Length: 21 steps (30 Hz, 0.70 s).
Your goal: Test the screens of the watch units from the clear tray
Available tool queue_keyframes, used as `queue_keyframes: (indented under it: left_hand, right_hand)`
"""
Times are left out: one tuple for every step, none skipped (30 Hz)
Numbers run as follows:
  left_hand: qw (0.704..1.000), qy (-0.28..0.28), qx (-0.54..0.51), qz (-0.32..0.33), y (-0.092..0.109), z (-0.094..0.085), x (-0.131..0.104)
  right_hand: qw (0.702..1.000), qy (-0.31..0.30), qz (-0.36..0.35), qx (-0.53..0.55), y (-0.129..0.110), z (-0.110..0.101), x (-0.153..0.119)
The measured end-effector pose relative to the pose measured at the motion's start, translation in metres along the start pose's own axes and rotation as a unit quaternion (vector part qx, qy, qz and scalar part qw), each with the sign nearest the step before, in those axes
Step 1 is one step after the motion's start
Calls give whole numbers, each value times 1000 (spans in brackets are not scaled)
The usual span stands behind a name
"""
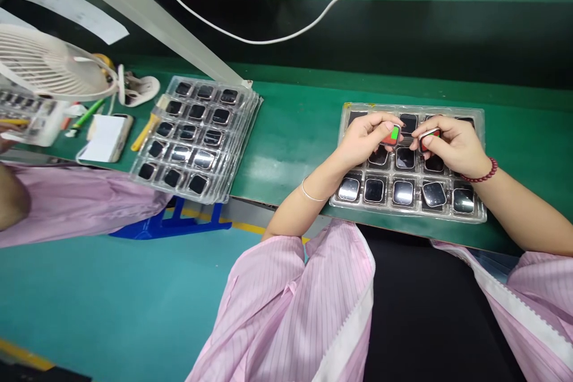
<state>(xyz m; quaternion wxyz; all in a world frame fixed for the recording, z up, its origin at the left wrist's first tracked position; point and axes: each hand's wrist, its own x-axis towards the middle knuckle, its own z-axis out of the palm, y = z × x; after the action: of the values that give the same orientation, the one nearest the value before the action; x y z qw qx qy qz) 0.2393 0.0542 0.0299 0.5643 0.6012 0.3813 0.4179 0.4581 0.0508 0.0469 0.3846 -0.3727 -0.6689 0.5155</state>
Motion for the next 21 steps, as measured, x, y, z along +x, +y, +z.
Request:
queue_keyframes:
  left_hand:
    - [1000, -2, -1, -3, 0, 0, 0]
    - [1000, -2, -4, -5, -1, -1, 0]
    - [1000, -3, -6, -6, -2, -1, 1]
    - [1000, -5, -9, -4, -2, -1, 1]
    - [1000, -7, -12, -1, -3, -1, 1]
    - [1000, -10, -14, 3, -4, -2, 1]
    - [1000, -16, -16, 7, -4, -2, 2]
    - [1000, -22, -19, 10, -5, -2, 2]
    - [999, -29, -21, 14, -6, -2, 2]
    - [999, -34, -24, 17, -6, -2, 2]
    - [999, -39, -25, 22, -7, -2, 3]
    - [998, -42, -26, 28, -7, -2, 3]
    - [998, -43, -25, 34, -8, -2, 4]
    - [998, -42, -24, 41, -9, -2, 4]
    - [998, -41, -23, 48, -9, -2, 5]
    - [998, -39, -22, 53, -10, -2, 5]
    - [997, -37, -22, 58, -10, -1, 5]
    - [997, -35, -23, 63, -11, -1, 6]
    - [997, -33, -23, 67, -11, -1, 6]
    - [997, -29, -20, 71, -11, -1, 6]
    - [997, -25, -16, 74, -12, -1, 6]
  right_hand:
    - [1000, -1, 0, -3, 0, 0, 0]
    - [1000, -1, 0, -6, 0, 0, 0]
    - [1000, -1, 1, -8, 0, 0, 0]
    - [1000, -2, 1, -10, 0, 0, 0]
    - [1000, -1, -1, -10, 0, 0, 0]
    - [1000, 0, -4, -9, 0, 0, 0]
    - [1000, 2, -7, -8, 1, 0, 0]
    - [1000, 3, -9, -6, 1, 0, 0]
    - [1000, 4, -10, -6, 1, 1, 0]
    - [1000, 6, -11, -4, 2, 1, 0]
    - [1000, 7, -12, -3, 2, 1, 0]
    - [1000, 7, -12, 0, 2, 1, 1]
    - [1000, 8, -13, 2, 2, 2, 1]
    - [1000, 9, -12, 4, 2, 2, 1]
    - [1000, 9, -11, 4, 3, 2, 2]
    - [1000, 9, -10, 4, 3, 2, 2]
    - [1000, 9, -8, 4, 3, 2, 2]
    - [1000, 9, -8, 4, 3, 2, 2]
    - [1000, 8, -9, 5, 4, 2, 2]
    - [1000, 6, -10, 5, 4, 2, 2]
    - [1000, 4, -11, 5, 4, 2, 3]
